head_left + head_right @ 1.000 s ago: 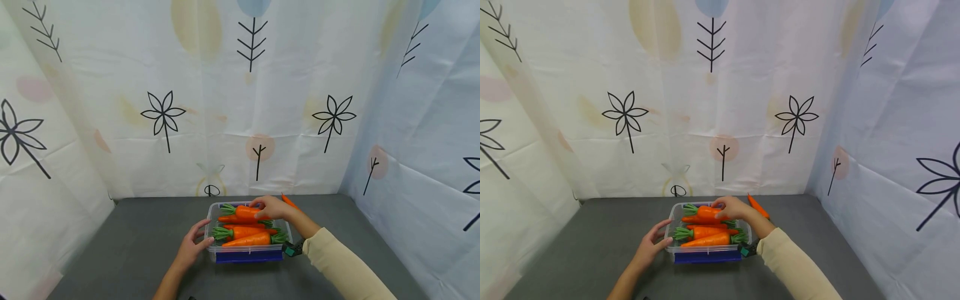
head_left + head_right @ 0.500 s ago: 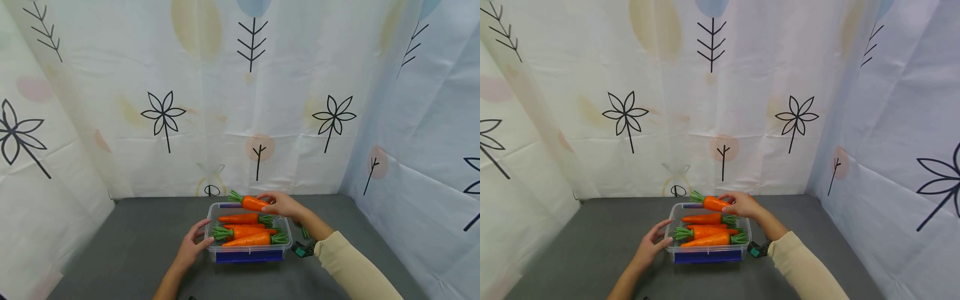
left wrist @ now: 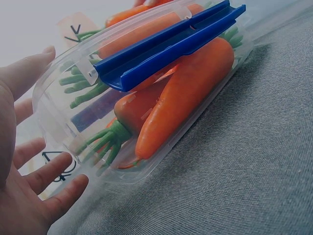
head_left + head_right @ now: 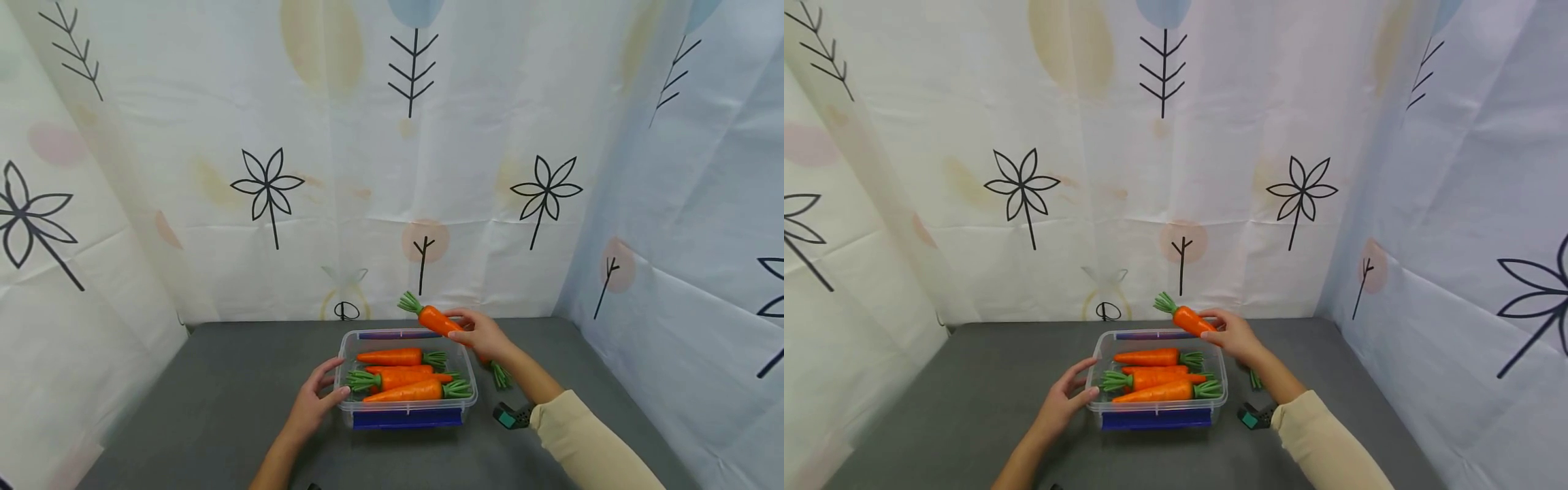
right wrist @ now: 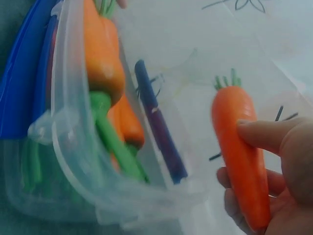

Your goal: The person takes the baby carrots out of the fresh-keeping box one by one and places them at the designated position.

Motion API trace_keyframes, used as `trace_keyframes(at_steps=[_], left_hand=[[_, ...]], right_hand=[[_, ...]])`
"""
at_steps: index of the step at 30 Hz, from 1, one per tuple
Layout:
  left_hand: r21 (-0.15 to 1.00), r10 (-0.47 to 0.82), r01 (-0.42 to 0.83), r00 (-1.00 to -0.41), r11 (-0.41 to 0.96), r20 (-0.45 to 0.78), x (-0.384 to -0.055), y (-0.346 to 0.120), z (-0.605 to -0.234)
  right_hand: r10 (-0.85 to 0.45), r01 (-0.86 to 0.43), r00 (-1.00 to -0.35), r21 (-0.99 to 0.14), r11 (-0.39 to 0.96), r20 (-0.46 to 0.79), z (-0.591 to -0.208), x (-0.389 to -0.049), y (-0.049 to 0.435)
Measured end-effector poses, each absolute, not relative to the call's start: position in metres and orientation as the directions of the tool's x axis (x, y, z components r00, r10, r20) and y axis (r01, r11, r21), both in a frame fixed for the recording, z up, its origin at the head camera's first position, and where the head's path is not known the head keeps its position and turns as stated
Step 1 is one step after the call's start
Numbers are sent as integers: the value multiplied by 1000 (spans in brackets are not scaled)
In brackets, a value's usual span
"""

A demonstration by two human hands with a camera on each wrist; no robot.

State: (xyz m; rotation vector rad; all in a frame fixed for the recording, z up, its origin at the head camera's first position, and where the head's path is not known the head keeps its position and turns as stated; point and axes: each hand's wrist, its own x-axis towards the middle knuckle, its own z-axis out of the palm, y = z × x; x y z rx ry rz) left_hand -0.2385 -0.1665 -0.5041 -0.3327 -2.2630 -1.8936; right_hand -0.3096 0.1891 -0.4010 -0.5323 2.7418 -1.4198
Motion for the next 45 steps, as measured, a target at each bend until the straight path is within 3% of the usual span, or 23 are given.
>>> trace_keyframes(at_steps=[10,16,45], left_hand=[[944,71,295,-955,147,288,-239,-167,-507],[940,72,304,-952,153,296,-239,-168,-507],[944,65,290,-957,161,283,-238,-167,-506]], right_hand=[[-22,-197,-975,-805,560,223,-425,-312,211],[56,-162,-970,-808,567,235,-438,-318,227],[220,29,-964,-766,642,147,-485,-327,271]])
